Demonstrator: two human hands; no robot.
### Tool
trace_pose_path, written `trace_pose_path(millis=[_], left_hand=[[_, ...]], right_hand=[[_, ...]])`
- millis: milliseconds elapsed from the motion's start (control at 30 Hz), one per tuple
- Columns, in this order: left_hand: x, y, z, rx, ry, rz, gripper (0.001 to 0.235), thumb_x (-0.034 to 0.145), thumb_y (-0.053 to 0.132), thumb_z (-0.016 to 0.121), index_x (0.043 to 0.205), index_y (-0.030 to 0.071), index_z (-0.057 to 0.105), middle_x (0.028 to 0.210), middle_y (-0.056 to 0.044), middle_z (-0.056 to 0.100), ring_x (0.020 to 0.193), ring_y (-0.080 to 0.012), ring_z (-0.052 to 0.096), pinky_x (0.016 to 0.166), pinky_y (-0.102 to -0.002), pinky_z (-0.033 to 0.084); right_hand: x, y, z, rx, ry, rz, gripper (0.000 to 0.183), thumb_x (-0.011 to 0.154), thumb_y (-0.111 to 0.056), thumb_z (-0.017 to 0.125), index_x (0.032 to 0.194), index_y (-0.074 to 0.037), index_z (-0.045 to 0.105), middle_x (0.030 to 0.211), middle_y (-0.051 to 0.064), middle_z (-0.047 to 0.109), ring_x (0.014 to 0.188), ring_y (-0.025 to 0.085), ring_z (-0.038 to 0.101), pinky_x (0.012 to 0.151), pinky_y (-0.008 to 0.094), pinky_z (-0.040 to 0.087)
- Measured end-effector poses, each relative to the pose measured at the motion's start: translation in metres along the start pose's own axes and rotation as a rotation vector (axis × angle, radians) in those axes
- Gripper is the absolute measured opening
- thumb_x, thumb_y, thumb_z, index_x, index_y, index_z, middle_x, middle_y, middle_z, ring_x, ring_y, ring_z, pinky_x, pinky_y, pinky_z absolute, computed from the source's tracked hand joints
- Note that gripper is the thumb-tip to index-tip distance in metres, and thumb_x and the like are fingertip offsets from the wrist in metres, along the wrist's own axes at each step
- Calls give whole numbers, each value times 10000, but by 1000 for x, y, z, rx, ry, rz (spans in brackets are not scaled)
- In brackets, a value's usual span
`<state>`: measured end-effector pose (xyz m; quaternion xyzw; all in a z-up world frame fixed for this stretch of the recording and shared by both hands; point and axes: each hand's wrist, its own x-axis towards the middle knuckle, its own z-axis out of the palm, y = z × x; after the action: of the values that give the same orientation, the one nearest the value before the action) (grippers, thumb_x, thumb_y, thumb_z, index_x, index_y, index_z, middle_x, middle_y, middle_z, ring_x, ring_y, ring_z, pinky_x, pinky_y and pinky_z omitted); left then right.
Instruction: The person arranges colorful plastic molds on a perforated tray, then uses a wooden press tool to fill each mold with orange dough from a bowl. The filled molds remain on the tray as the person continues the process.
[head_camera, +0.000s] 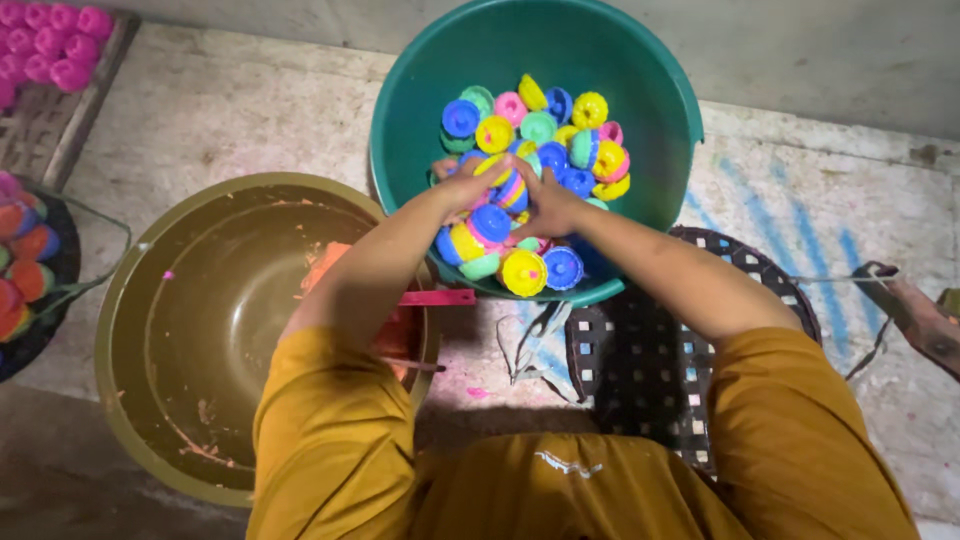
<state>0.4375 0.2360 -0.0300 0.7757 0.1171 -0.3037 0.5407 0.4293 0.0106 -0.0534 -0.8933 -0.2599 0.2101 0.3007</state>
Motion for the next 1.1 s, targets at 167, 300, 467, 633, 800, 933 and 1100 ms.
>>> trace_pose_path(millis=[167, 300, 467, 633, 800, 933, 1100], left_hand=[[0, 9, 2, -125, 102, 241, 766, 831, 606, 751, 1406, 126, 591, 1376, -145, 505, 1215, -242, 631, 929, -409, 596], [-33, 36, -2, -291, -15, 252, 728, 817, 518, 725, 1405, 133, 536, 1226, -80, 674, 1098, -203, 677, 836, -368, 596], [-95, 98, 19, -211, -16, 596, 698, 885, 495, 746, 1429, 141, 489, 1289, -100, 661, 1116, -176, 657, 893, -338, 589], [-155, 131, 110, -65, 16, 799, 674, 966, 564, 726, 1447, 118, 569, 1263, -79, 750, 1148, -183, 725, 948, -315, 598], [-194, 109, 249, -112, -154, 396, 761, 803, 538, 718, 1427, 188, 459, 1088, -121, 725, 840, -301, 772, 463, -389, 637], [-185, 39, 317, -207, -298, 167, 731, 800, 572, 672, 1401, 193, 502, 1238, -131, 649, 990, -284, 732, 559, -454, 664], [-134, -34, 334, 140, -138, 536, 754, 1038, 620, 526, 1548, 82, 394, 1532, -229, 435, 1427, -367, 381, 1140, -452, 317]], right_hand=[[9, 9, -8, 201, 215, -247, 1229, 661, -369, 929, 1612, -84, 206, 1564, 231, 406, 1440, 410, 423, 1213, 459, 344], [-10, -11, -33, 171, 332, -343, 1199, 690, -338, 962, 1609, -89, 234, 1581, 224, 385, 1489, 352, 387, 1231, 449, 328], [-81, -58, -94, -90, 501, -393, 1191, 725, -317, 994, 1605, -57, 235, 1614, 247, 354, 1514, 411, 325, 1222, 502, 211], [-231, -72, -154, -132, 498, -322, 1113, 827, -269, 945, 1652, -45, 231, 1655, 242, 353, 1564, 398, 353, 1306, 446, 301], [-369, -36, -126, -13, 402, -142, 1130, 738, -271, 916, 1618, -27, 251, 1588, 224, 378, 1525, 373, 378, 1272, 449, 304], [-395, 13, -60, 137, 324, -133, 1125, 705, -276, 913, 1606, -67, 272, 1630, 215, 346, 1523, 359, 356, 1245, 433, 299], [-407, 60, -10, 207, 283, 56, 1033, 831, -305, 845, 1619, -99, 210, 1594, 233, 363, 1454, 365, 396, 1167, 408, 338]])
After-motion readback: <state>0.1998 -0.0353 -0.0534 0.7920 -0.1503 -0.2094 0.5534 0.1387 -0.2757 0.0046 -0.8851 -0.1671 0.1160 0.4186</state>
